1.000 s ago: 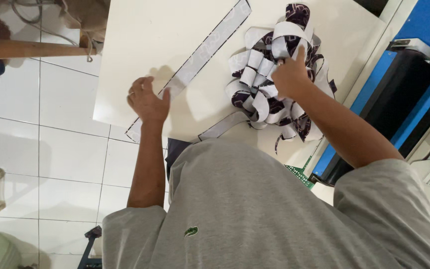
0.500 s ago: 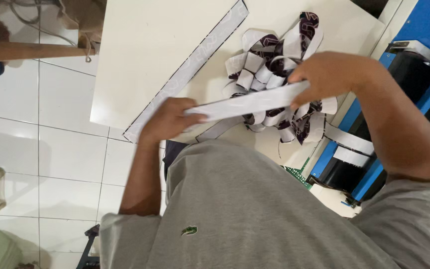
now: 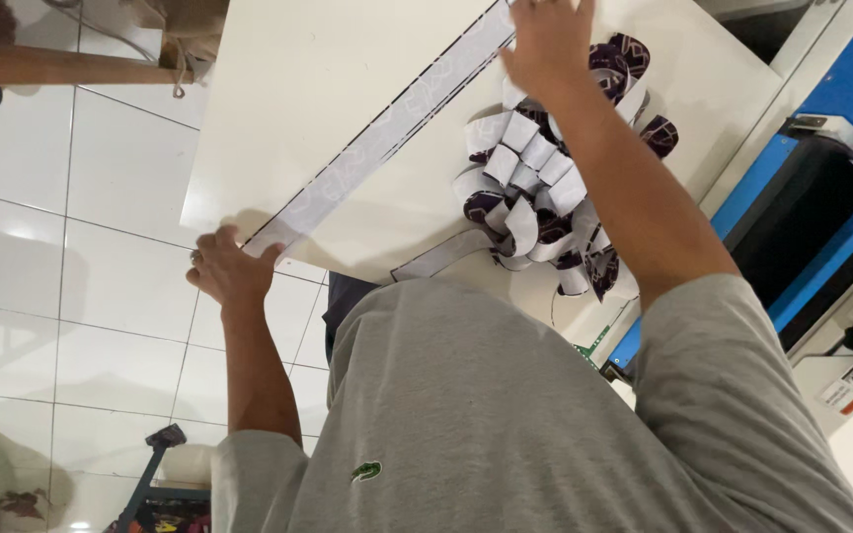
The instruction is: The person repeatedly folds long strips of patterned fabric and white paper on a white table. They align the materials, fold them in half, and stack the folded pieces. The person also moves to a different table to continue folding and stacking the materials.
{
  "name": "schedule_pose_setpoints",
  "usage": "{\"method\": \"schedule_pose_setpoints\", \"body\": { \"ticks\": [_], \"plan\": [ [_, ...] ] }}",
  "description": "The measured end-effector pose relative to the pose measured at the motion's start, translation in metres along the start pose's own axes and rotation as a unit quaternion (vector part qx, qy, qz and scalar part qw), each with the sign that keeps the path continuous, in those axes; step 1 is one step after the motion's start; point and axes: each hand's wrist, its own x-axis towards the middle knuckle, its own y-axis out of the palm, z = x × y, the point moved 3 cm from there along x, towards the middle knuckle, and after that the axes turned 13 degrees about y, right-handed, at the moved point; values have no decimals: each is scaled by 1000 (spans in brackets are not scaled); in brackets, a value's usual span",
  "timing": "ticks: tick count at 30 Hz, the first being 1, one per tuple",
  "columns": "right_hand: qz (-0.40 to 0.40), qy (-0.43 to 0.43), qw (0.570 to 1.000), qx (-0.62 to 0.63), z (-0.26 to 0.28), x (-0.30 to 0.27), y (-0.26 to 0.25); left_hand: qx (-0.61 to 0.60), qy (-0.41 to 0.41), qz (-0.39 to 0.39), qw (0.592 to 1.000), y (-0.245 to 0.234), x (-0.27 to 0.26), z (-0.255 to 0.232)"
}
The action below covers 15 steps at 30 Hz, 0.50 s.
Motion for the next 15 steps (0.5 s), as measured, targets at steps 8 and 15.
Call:
{"method": "schedule_pose_setpoints", "body": {
  "ticks": [8,15],
  "plan": [
    [193,-146,969,55,55,-102,-22,-207,269,-31,940,-12,9,-158],
    [395,-166,881,199,30,-140,-155,-429,359,270,784,-38,-16,-276]
  ]
}}
